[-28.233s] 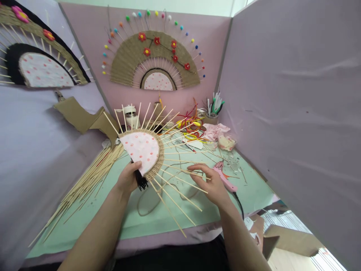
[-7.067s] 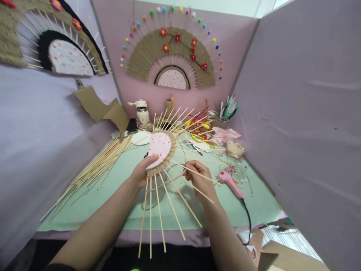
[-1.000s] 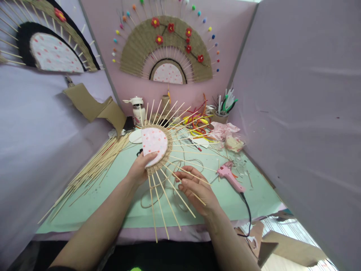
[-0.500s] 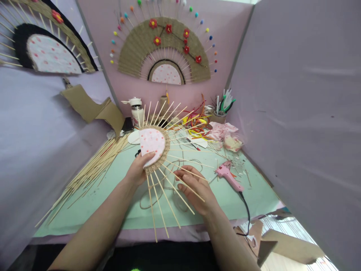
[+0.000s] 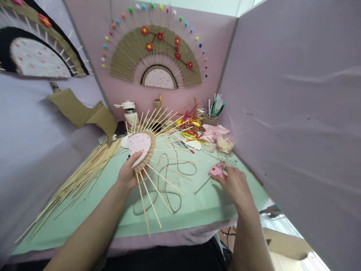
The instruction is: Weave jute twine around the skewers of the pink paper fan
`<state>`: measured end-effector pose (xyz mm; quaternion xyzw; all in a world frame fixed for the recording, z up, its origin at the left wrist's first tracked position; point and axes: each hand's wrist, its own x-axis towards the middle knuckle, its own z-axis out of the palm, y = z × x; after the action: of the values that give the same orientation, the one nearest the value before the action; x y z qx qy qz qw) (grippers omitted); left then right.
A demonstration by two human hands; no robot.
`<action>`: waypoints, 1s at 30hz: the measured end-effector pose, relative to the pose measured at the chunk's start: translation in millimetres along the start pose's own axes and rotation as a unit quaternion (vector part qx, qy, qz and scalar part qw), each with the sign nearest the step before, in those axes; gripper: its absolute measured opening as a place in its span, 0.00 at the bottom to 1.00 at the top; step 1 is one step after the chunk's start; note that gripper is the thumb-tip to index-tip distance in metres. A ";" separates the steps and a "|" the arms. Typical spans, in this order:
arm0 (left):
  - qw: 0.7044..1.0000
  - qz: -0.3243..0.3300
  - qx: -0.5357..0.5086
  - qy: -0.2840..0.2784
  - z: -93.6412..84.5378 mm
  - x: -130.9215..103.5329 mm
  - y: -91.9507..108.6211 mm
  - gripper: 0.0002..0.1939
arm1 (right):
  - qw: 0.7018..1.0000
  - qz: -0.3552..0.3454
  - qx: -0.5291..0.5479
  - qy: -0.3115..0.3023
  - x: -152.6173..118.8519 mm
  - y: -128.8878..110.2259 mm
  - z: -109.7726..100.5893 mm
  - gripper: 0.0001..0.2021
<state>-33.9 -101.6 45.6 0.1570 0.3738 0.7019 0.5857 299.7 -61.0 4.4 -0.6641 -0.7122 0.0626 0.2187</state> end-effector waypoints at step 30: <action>0.997 0.058 0.043 0.032 -1.4 2.0 -8.1 0.18 | 0.829 0.063 0.555 -0.028 -40.4 -46.1 -37.9 0.19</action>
<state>-29.6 -99.9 38.5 0.1808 0.4124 0.7224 0.5248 273.2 -113.1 46.7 -0.4725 -0.5197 0.4793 0.5263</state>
